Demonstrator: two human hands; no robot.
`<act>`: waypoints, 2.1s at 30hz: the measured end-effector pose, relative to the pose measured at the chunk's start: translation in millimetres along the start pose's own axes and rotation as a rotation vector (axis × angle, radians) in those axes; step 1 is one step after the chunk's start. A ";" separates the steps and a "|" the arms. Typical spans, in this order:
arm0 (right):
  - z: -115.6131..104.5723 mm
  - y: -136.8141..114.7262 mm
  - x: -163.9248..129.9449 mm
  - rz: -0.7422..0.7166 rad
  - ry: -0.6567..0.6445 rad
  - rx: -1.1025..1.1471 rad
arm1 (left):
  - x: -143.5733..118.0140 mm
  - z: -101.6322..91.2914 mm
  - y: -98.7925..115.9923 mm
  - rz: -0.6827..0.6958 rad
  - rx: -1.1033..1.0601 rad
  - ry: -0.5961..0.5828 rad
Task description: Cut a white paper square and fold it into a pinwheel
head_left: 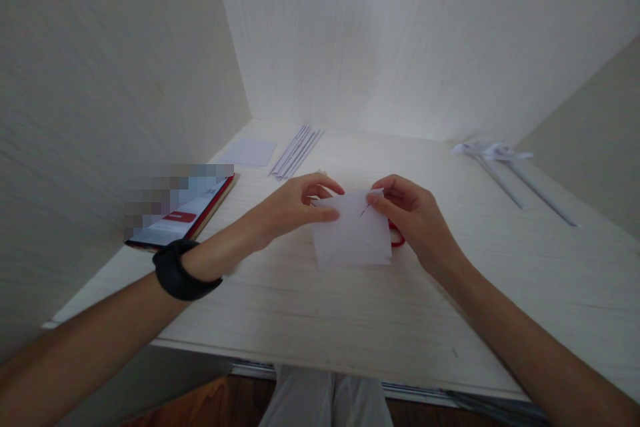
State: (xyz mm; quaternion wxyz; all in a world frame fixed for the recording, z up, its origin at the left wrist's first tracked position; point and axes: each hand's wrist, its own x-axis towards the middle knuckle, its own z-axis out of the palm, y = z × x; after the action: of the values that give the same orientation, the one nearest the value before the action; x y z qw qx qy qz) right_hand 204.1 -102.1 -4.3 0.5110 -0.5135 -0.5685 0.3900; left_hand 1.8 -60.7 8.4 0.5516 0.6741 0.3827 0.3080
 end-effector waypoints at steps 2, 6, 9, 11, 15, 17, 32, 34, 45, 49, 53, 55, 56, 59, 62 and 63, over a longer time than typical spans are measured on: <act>0.7 0.0 -0.7 -0.002 -0.037 -0.012 | -1.0 1.3 1.5 -0.011 0.031 -0.037; 5.0 0.4 -2.8 -0.036 -0.159 -0.091 | -3.2 6.0 5.2 -0.010 -0.016 -0.053; 7.6 -0.8 -4.6 -0.083 -0.182 -0.158 | -3.8 8.4 4.9 -0.038 -0.070 -0.098; 7.6 -1.8 -4.8 -0.100 -0.153 -0.159 | -3.4 8.6 2.9 -0.066 -0.117 -0.120; 5.3 -2.4 -2.7 -0.113 -0.132 -0.106 | -2.7 7.6 -0.8 -0.107 -0.148 -0.102; 4.8 -2.3 -1.7 -0.100 -0.142 -0.089 | -3.0 7.8 -0.9 -0.117 -0.143 -0.093; 6.8 -6.4 -4.3 -0.223 -0.113 -0.168 | -3.7 10.6 -2.1 -0.083 -0.139 -0.069; 6.8 -6.9 -5.3 -0.230 -0.106 -0.181 | -3.7 10.7 -2.3 -0.076 -0.130 -0.069; 10.1 -9.7 -13.4 -0.450 -0.064 -0.496 | -4.1 14.5 -0.7 -0.068 -0.190 -0.056; 9.8 -10.9 -14.8 -0.485 -0.062 -0.517 | -4.5 15.6 2.3 -0.118 -0.208 -0.039; 9.2 -11.6 -15.1 -0.522 -0.050 -0.545 | -4.3 15.7 3.4 -0.133 -0.233 -0.032; 8.9 -11.7 -14.8 -0.551 -0.050 -0.552 | -4.4 15.1 3.3 -0.136 -0.256 -0.042; 8.7 -11.6 -14.7 -0.566 -0.050 -0.555 | -4.5 14.6 3.2 -0.138 -0.265 -0.048; 7.7 -10.9 -14.6 -0.606 -0.048 -0.562 | -5.1 13.2 3.4 -0.143 -0.270 -0.050; 6.5 -10.1 -15.0 -0.623 -0.054 -0.568 | -4.6 12.5 3.1 -0.151 -0.258 -0.041; 6.3 -9.9 -15.2 -0.630 -0.054 -0.572 | -4.2 12.5 2.8 -0.154 -0.255 -0.040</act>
State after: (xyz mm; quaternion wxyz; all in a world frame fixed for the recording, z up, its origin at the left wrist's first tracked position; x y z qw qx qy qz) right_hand 195.4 -118.2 1.4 0.4270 -0.4252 -0.7961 0.0548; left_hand 10.7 -70.9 8.7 0.6623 0.5733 0.3798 0.2975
